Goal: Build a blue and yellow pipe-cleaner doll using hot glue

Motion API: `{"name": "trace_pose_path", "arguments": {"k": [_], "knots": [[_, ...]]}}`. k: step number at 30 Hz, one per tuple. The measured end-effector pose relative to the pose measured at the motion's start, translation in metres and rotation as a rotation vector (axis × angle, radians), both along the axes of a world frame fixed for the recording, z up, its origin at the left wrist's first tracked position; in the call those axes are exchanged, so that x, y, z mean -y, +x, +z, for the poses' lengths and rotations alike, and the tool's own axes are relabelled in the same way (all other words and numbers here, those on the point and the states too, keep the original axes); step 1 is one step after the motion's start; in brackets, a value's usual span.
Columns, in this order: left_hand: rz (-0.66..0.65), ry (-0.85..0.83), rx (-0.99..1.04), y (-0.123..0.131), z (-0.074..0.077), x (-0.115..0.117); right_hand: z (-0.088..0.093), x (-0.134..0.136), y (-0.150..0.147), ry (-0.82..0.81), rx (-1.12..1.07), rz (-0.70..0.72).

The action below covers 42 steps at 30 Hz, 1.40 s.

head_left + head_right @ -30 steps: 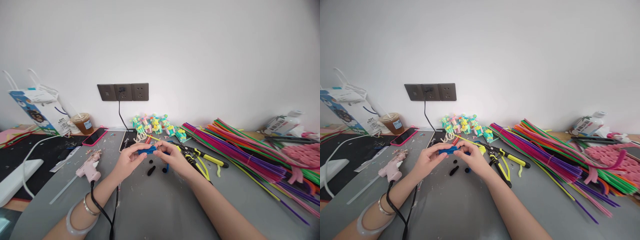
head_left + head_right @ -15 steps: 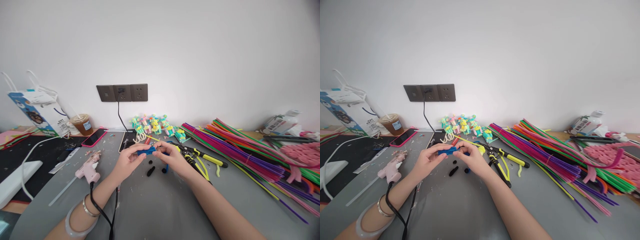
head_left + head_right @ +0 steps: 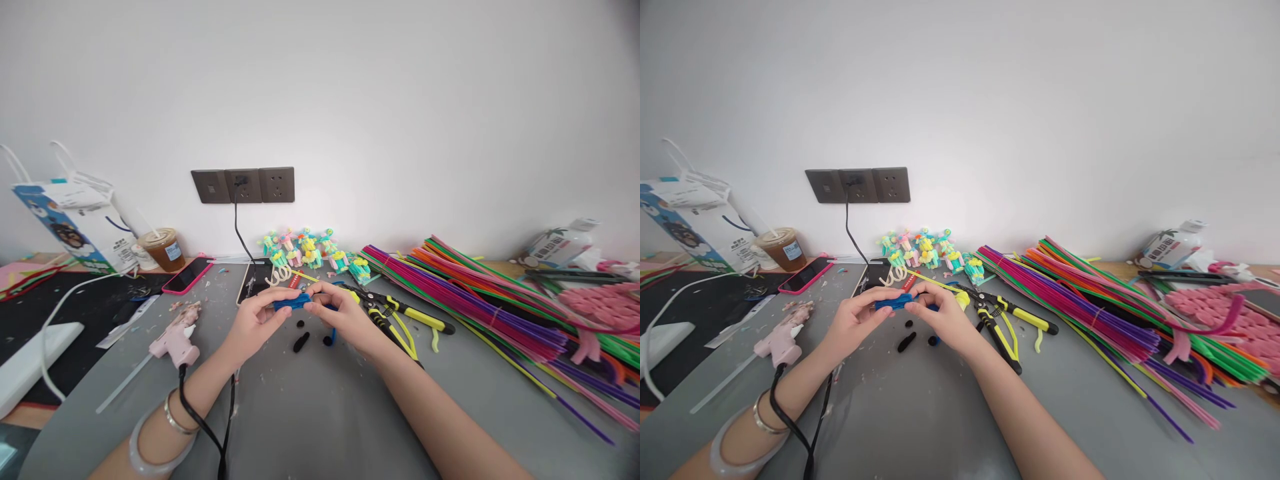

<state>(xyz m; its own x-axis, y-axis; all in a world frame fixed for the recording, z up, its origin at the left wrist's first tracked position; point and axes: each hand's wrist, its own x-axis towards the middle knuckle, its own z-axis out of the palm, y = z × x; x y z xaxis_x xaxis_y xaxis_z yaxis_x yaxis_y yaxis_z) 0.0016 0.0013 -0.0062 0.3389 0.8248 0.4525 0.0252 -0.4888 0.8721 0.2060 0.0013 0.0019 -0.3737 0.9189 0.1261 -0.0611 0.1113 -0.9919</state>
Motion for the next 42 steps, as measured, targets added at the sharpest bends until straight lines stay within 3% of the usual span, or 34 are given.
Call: {"name": "trace_pose_path", "arguments": {"k": [42], "knots": [[0.020, -0.046, -0.019, -0.0001, -0.0003, 0.0006, -0.0037, -0.0002, -0.0001, -0.017, -0.006, 0.003]]}}
